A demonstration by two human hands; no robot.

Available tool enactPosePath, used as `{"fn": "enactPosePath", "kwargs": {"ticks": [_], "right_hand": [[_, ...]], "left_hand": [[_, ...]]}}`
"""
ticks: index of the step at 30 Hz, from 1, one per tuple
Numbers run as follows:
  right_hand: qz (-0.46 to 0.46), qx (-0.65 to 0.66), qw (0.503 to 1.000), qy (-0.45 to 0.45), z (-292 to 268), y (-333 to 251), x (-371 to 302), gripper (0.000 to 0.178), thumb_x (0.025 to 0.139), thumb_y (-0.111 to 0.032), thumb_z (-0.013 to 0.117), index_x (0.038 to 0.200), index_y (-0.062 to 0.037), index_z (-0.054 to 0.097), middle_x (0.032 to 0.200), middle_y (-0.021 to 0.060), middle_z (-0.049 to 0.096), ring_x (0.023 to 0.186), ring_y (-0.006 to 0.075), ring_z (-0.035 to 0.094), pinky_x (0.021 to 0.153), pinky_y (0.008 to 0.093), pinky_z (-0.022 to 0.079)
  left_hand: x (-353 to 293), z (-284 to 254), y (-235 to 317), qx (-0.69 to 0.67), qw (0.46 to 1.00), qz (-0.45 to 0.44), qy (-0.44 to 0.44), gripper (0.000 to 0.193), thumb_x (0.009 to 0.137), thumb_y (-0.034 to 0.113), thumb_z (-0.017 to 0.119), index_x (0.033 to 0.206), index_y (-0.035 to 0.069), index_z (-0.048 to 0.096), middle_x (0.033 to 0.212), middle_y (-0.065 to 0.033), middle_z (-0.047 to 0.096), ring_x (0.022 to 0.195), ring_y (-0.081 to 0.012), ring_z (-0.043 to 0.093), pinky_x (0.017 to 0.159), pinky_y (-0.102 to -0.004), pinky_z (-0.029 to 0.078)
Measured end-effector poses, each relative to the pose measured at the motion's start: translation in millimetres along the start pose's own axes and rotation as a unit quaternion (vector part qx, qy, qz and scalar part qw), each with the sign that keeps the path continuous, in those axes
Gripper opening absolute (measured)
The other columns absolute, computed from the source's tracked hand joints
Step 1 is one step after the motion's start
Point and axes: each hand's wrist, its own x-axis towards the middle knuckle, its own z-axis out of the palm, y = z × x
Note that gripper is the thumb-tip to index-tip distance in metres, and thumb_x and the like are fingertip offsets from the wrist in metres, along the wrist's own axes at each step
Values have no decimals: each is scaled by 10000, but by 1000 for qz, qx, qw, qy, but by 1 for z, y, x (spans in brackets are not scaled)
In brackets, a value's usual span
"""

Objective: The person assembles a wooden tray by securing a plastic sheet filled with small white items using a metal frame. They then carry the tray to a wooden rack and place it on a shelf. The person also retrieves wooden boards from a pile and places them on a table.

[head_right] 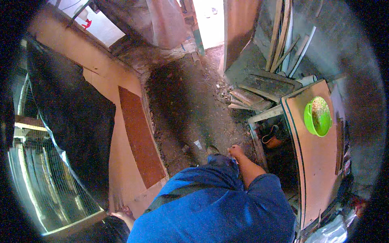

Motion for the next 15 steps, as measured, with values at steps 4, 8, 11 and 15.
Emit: {"fn": "enactPosePath", "kwargs": {"ticks": [4,8,11,15], "right_hand": [[-20,-7,999,34,-3,31,30,423,756,-454,714,970,-89,715,964,138,715,876,311,686,783,419,529],[3,-35,999,27,-13,32,25,484,753,-455,720,1072,-91,700,979,137,708,874,285,664,761,398,519],[24,-24,998,52,-11,37,22,457,763,-377,745,1103,-77,686,883,106,713,665,211,662,608,359,522],[66,24,993,90,-20,42,-11,482,767,-377,738,1147,-86,673,976,112,713,770,226,681,689,369,534]], "left_hand": [[-71,74,-11,1,1000,14,24,985,796,867,292,1475,156,345,1508,-48,357,1335,-280,353,1074,-490,289],[-70,76,-22,34,998,-9,50,999,792,864,305,1494,153,313,1499,-51,365,1317,-287,365,1070,-496,291],[-61,77,-46,68,996,-37,37,984,795,855,324,1485,154,327,1486,-52,381,1286,-284,391,1044,-495,311],[-46,91,-94,150,983,-103,-11,965,799,844,350,1474,155,344,1468,-53,403,1244,-279,426,1010,-494,336]]}}
